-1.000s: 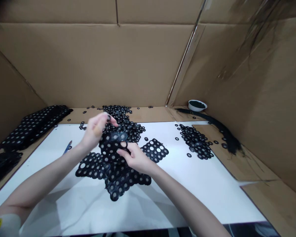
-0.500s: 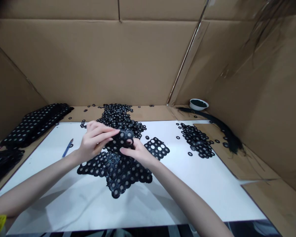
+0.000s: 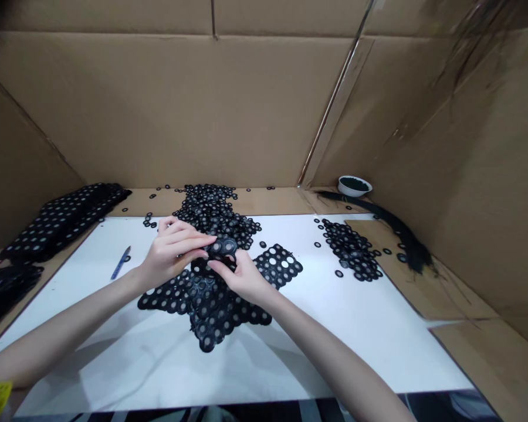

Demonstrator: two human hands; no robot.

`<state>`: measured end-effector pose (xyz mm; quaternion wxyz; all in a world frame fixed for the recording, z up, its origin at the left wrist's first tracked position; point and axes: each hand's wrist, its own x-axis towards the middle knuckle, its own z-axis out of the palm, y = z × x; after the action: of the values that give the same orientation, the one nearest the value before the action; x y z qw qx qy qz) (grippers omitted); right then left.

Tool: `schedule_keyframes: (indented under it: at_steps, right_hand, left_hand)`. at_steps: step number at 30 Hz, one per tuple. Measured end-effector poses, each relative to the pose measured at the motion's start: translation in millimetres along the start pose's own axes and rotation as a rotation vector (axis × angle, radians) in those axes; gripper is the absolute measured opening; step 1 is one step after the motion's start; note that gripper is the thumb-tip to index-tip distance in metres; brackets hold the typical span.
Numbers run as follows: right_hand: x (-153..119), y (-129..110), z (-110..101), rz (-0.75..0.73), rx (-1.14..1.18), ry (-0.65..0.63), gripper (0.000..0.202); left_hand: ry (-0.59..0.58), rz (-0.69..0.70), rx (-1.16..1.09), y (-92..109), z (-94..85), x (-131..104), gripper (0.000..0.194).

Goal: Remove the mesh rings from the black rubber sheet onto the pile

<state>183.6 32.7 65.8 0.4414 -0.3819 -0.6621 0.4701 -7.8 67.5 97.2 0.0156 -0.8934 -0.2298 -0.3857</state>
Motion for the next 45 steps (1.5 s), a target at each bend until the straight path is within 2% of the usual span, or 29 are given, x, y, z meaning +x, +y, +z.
schedule_keyframes:
  at_steps: [4, 11, 14, 16, 19, 24, 26, 30, 31, 33, 36, 40, 45]
  right_hand:
    - [1, 0, 1, -0.043, -0.048, 0.016, 0.016]
    - [2, 4, -1, -0.014, -0.190, 0.060, 0.024]
    - [1, 6, -2, -0.007, -0.224, 0.053, 0.025]
    - [2, 6, -2, -0.020, -0.222, 0.021, 0.022]
    - [4, 4, -2, -0.053, -0.134, -0.022, 0.022]
    - [3, 5, -6, 0.014, -0.009, -0.071, 0.028]
    - [3, 6, -9, 0.022, 0.011, -0.034, 0.029]
    - [5, 7, -13, 0.020, 0.121, 0.004, 0.036]
    - [5, 8, -13, 0.025, 0.127, 0.022, 0.037]
    - [6, 11, -13, 0.040, 0.099, 0.071, 0.033]
    - [5, 16, -13, 0.045, 0.046, 0.116, 0.022]
    - [2, 16, -19, 0.033, 0.013, 0.099, 0.018]
    - [-1, 9, -32, 0.056, -0.025, 0.058, 0.015]
  left_hand:
    - [-0.013, -0.001, -0.001, 2, 2.3, 2, 0.025]
    - [-0.177, -0.242, -0.170, 5, 1.0, 9, 0.022]
    - [-0.190, -0.328, -0.259, 7, 0.7, 13, 0.024]
    - [-0.176, -0.382, -0.324, 4, 3.5, 17, 0.024]
    - [-0.112, -0.461, -0.449, -12, 11.9, 22, 0.025]
    - [0.141, -0.556, -0.594, -42, 20.2, 32, 0.034]
    - [0.190, -0.538, -0.598, -40, 17.6, 35, 0.033]
    - [0.230, -0.433, -0.514, -14, 11.1, 42, 0.026]
    - [0.226, -0.369, -0.466, -7, 11.4, 44, 0.022]
    - [0.189, -0.152, -0.307, 4, 16.1, 46, 0.019]
    - [0.108, 0.124, -0.096, 8, 30.3, 48, 0.020]
    - [-0.009, 0.157, -0.093, 5, 44.8, 49, 0.017]
    - [-0.131, 0.099, -0.162, 8, 43.2, 58, 0.016]
